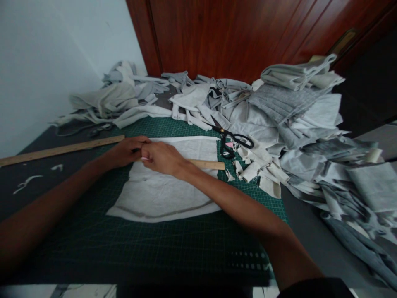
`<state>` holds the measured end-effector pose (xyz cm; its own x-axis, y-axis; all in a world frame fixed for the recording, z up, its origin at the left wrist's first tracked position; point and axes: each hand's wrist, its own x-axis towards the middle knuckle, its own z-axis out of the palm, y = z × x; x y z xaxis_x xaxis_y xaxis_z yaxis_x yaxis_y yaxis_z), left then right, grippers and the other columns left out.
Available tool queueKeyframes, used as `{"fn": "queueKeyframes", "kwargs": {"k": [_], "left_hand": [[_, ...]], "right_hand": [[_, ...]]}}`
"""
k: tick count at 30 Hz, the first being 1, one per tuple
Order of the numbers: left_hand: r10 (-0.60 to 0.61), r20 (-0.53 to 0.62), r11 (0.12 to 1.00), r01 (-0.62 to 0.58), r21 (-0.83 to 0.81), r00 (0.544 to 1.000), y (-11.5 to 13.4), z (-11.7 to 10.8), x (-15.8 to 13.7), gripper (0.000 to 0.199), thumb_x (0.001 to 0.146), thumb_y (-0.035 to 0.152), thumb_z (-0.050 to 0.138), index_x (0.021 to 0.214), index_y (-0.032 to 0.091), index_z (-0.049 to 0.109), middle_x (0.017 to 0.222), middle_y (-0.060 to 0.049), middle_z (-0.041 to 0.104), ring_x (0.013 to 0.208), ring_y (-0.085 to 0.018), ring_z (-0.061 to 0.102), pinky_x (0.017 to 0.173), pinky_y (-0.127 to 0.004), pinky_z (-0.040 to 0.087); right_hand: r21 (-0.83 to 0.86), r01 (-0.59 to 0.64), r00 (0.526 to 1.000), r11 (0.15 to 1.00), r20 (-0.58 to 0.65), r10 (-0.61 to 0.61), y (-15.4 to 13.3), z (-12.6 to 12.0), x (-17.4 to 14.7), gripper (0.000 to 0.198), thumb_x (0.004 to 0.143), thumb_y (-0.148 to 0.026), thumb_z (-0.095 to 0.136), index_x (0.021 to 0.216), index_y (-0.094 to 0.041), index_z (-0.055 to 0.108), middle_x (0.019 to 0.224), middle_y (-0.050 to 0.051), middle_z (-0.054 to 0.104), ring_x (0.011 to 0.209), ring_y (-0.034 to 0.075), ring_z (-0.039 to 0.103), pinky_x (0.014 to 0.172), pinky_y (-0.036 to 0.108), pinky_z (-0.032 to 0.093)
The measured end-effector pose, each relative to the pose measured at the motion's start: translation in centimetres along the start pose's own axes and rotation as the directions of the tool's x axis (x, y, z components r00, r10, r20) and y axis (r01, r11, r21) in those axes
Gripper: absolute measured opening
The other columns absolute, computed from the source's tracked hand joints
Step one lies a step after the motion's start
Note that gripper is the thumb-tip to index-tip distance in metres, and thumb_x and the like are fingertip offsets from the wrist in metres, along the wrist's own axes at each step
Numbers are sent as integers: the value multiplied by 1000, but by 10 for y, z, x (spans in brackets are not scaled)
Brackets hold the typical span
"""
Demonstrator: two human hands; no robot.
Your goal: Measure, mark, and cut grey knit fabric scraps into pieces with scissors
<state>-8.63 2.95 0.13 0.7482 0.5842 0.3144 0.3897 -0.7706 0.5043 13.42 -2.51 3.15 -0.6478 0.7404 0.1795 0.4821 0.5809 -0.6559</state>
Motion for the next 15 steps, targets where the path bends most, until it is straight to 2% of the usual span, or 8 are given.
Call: {"fn": "queueKeyframes", "kwargs": {"k": [2, 5, 7, 9, 12, 15], "left_hand": [[-6, -21, 1000, 6, 9, 1000, 3, 1, 1, 28, 100, 25, 52, 82, 18, 72, 96, -7, 72, 89, -17, 67, 83, -27, 51], [5, -37, 1000, -5, -3, 999, 7, 2, 2, 29, 103, 29, 53, 91, 19, 78, 98, -6, 73, 91, -16, 68, 87, -27, 51], [-1, -35, 1000, 1, -8, 999, 8, 2, 2, 29, 104, 30, 53, 98, 22, 81, 101, -5, 75, 94, -16, 69, 90, -27, 50], [-10, -36, 1000, 10, -3, 999, 9, 2, 2, 30, 104, 29, 53, 101, 23, 82, 102, -4, 75, 95, -15, 69, 91, -26, 50], [-2, -44, 1000, 2, -4, 999, 8, 2, 2, 30, 104, 29, 53, 101, 23, 82, 100, -4, 75, 93, -15, 68, 89, -25, 50], [-9, -29, 1000, 9, -5, 1000, 9, 1, 2, 29, 103, 28, 54, 101, 24, 83, 101, -3, 74, 92, -14, 68, 89, -25, 50]], "right_hand": [[179, 74, 995, 981, -72, -62, 15, 0, -9, 13, 96, -23, 64, 85, -18, 60, 75, -3, 61, 67, 9, 53, 64, 25, 37], [323, 94, 977, 942, -212, -25, 33, -2, -23, 17, 95, -33, 67, 88, -18, 63, 72, -5, 57, 63, 8, 49, 60, 24, 37], [346, 110, 957, 932, -291, -5, 39, -3, -30, 20, 94, -37, 69, 89, -18, 64, 73, -5, 56, 61, 8, 47, 57, 24, 36], [330, 152, 942, 932, -335, -35, 42, -4, -32, 21, 94, -39, 70, 89, -19, 65, 75, -4, 57, 61, 8, 47, 56, 24, 35], [312, 189, 940, 931, -331, -80, 43, -5, -31, 19, 94, -37, 69, 89, -19, 65, 75, -4, 58, 60, 8, 46, 57, 24, 35], [322, 167, 941, 932, -333, -54, 46, -5, -28, 18, 94, -36, 70, 90, -19, 66, 76, -4, 59, 60, 8, 44, 57, 24, 35]]}}
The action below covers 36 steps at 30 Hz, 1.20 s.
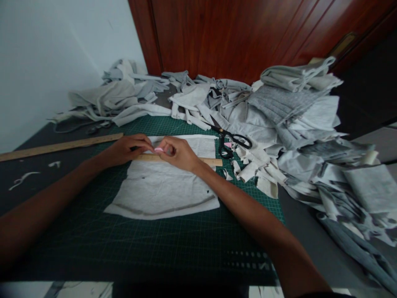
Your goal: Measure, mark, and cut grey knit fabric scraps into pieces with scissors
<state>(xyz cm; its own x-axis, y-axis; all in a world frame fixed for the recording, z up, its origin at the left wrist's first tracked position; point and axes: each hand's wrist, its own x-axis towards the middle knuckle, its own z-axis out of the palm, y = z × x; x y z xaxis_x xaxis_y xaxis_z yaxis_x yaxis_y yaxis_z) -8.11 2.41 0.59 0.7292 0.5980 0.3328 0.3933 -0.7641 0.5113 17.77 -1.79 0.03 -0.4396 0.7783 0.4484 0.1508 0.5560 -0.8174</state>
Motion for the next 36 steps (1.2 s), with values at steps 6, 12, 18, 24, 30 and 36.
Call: {"fn": "queueKeyframes", "kwargs": {"k": [6, 12, 18, 24, 30, 36], "left_hand": [[1, 4, 1000, -1, 1, 1000, 2, -1, 0, 29, 103, 27, 55, 102, 24, 84, 100, -3, 73, 92, -14, 68, 88, -24, 50], [-15, 16, 1000, 14, 16, 1000, 3, -1, 0, 30, 103, 29, 54, 101, 25, 84, 100, -4, 73, 92, -14, 67, 88, -25, 50], [-12, 13, 1000, 11, 25, 1000, 1, -1, 0, 30, 103, 26, 54, 101, 25, 84, 102, -5, 74, 92, -15, 67, 87, -25, 49], [8, -10, 999, -8, 36, 1000, -3, 1, 0, 30, 102, 27, 55, 97, 24, 84, 100, -5, 74, 90, -14, 67, 85, -24, 50], [37, -60, 999, -36, 26, 998, -5, 4, 0, 26, 100, 29, 57, 86, 19, 77, 94, -5, 72, 86, -15, 66, 82, -25, 49], [53, -49, 999, -53, 3, 997, -7, 4, -2, 24, 97, 28, 58, 81, 17, 72, 90, -5, 69, 85, -16, 66, 78, -26, 49]], "right_hand": [[-17, -21, 1000, 1000, 4, 21, 4, -3, 4, 16, 93, -34, 71, 90, -19, 66, 79, -2, 63, 64, 8, 46, 59, 24, 36], [-26, -62, 997, 998, 52, 63, 3, -4, 4, 16, 94, -34, 71, 91, -19, 66, 79, -2, 63, 64, 8, 45, 59, 24, 36], [-16, -78, 996, 997, 52, 79, 3, -3, 5, 17, 93, -35, 71, 90, -20, 65, 77, -3, 60, 63, 9, 46, 59, 25, 36], [-31, -80, 994, 996, 77, 82, 3, -2, 5, 20, 94, -38, 70, 89, -20, 65, 77, -3, 60, 64, 9, 46, 61, 26, 36], [-208, -57, 967, 976, 231, 106, -8, 8, 15, 16, 96, -31, 69, 87, -18, 67, 77, -2, 65, 71, 10, 55, 69, 27, 38], [-323, -66, 935, 944, 310, 171, -21, 27, 33, 6, 95, -23, 69, 91, -18, 70, 82, -3, 68, 74, 10, 58, 70, 26, 37]]}}
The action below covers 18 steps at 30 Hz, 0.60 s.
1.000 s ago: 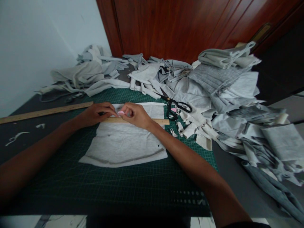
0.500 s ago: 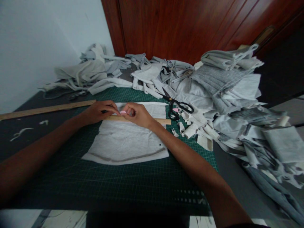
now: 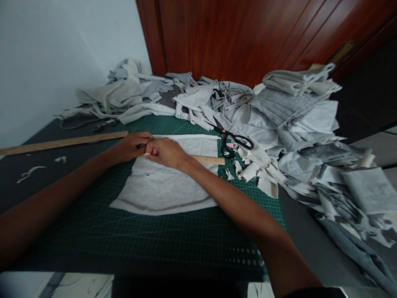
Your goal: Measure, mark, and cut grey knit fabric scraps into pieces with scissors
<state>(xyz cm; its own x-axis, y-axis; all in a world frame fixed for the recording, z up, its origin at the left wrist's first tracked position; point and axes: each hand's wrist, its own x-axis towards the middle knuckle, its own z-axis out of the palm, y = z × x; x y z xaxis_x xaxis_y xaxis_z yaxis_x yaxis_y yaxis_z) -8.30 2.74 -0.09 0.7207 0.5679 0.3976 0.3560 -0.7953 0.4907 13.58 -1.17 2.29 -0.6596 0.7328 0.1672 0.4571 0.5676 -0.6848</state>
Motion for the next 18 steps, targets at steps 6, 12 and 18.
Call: {"fn": "queueKeyframes", "kwargs": {"k": [6, 12, 18], "left_hand": [[-50, -17, 998, 50, 26, 999, 0, -1, -1, 14, 90, 24, 59, 85, 17, 70, 92, -5, 69, 87, -18, 66, 78, -28, 49], [-93, -14, 995, 94, 30, 996, 4, -1, 1, 12, 90, 24, 59, 84, 17, 67, 89, -5, 68, 85, -18, 64, 79, -29, 50], [-99, 9, 995, 99, 4, 995, 3, -2, 0, 17, 93, 29, 61, 87, 15, 69, 90, -6, 69, 85, -17, 63, 78, -29, 50]], "right_hand": [[-57, 10, 1000, 998, 1, -10, -6, 3, 5, 5, 96, -23, 70, 92, -20, 72, 83, -3, 69, 75, 10, 60, 71, 26, 38], [-97, -13, 999, 995, 32, 16, -11, 3, 5, 7, 98, -24, 68, 95, -20, 73, 86, -2, 71, 76, 10, 59, 71, 26, 37], [-207, -3, 998, 978, 64, 17, -21, 9, 10, 8, 99, -25, 68, 96, -21, 74, 91, -1, 73, 84, 13, 62, 70, 28, 36]]}}
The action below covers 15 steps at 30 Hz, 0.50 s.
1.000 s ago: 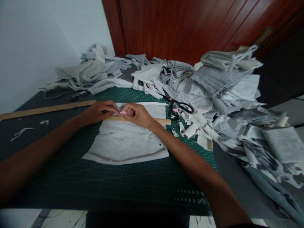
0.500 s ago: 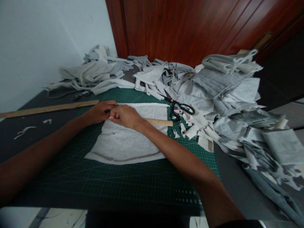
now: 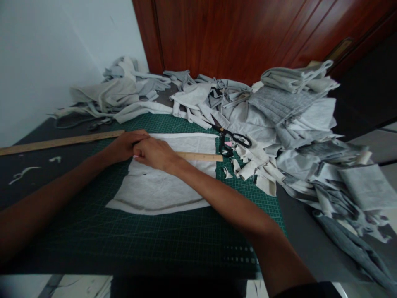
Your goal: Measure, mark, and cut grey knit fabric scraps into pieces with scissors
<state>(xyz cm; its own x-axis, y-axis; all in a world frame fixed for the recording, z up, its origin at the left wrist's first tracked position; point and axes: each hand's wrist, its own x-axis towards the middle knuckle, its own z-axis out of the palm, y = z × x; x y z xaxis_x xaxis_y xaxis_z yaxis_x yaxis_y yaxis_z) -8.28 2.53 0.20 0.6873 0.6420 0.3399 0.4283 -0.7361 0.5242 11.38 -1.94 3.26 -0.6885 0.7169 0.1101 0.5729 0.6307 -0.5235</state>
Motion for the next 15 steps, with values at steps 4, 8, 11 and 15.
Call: {"fn": "queueKeyframes", "kwargs": {"k": [4, 8, 11, 15], "left_hand": [[1, 24, 1000, -1, -5, 1000, -3, -1, 0, 21, 96, 33, 61, 89, 15, 69, 93, -6, 70, 88, -18, 64, 80, -29, 50], [53, 48, 998, -51, -36, 997, -7, -3, -1, 21, 95, 35, 66, 91, 15, 72, 98, -8, 71, 90, -19, 66, 81, -30, 50], [70, 47, 997, -68, -39, 996, -9, -4, 0, 22, 95, 36, 64, 89, 16, 73, 99, -8, 71, 89, -18, 67, 80, -29, 50], [71, 53, 997, -70, -22, 996, -6, -4, 1, 27, 98, 30, 56, 81, 19, 73, 98, -7, 71, 89, -16, 66, 82, -27, 50]], "right_hand": [[-40, -49, 999, 998, -24, 48, -7, -1, -1, 11, 101, -27, 65, 99, -22, 75, 96, 1, 75, 90, 15, 64, 70, 30, 36], [-100, -82, 997, 992, -21, 80, -13, -4, -5, 15, 103, -26, 62, 100, -21, 76, 101, 4, 76, 93, 18, 66, 72, 32, 38], [-117, -101, 995, 988, -31, 99, -13, -5, -8, 16, 102, -24, 62, 100, -20, 77, 106, 6, 76, 94, 20, 66, 74, 33, 39], [-86, -127, 991, 988, -58, 122, -7, -8, -17, 11, 98, -23, 67, 99, -21, 77, 100, 5, 75, 91, 19, 64, 75, 32, 39]]}}
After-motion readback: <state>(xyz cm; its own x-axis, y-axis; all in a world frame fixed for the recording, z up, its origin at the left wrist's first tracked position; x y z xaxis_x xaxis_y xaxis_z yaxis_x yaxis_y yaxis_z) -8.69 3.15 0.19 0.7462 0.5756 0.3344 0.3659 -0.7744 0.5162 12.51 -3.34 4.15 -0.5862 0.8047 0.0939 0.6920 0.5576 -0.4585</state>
